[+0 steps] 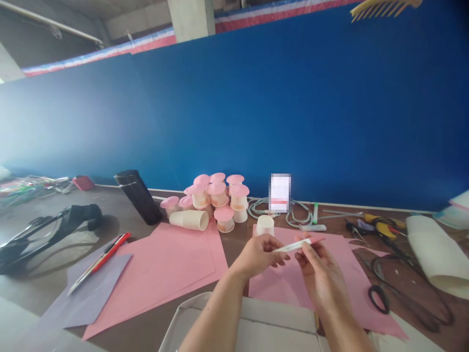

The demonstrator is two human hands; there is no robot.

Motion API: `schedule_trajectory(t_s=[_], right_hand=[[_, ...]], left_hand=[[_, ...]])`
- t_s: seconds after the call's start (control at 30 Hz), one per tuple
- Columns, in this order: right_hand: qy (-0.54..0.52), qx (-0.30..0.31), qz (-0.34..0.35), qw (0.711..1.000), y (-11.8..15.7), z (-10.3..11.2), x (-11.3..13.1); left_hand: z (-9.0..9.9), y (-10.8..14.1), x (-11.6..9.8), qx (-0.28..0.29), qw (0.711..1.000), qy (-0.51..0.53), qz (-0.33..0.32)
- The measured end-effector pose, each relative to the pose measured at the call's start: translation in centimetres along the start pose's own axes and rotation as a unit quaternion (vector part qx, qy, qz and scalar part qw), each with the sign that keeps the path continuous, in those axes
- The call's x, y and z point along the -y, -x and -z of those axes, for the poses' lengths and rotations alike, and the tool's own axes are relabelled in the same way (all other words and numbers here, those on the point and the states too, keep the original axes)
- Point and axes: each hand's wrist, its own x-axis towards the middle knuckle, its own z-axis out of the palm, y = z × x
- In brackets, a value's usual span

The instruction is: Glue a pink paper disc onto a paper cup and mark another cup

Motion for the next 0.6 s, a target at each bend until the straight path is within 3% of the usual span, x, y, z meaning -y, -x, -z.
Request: schedule_trajectory(t_s=[0.2,0.33,0.4,0.5,0.6], right_hand=[[0.146,-0.008,-0.006,0.989,0.6,0.1,-0.2],[0.162,0.015,-0.015,0.986,0.9,0.2,-0.2],[0.135,0.043,-0.019,0.990,1.0,0.2,0.0],[0.112,0.122,-0.054,0.985,1.5,-0.3,0.8],[0.143,0.191,-0.115,0.964,2.4,-1.3,1.8]], left_hand=[[-0.6,0.5,0.1,0.090,0.994,0.028,0.057],[-0.6,0.5,0.0,0.115,0.991,-0.020,0.061],[-0.2,0.5,-0.2,0.078,0.995,-0.038,0.044],[0.6,0.4,-0.6,-0.034,0.999,-0.042,-0.004],[1.0,0.4,-0.9,-0.052,0.997,-0.030,-0.042]])
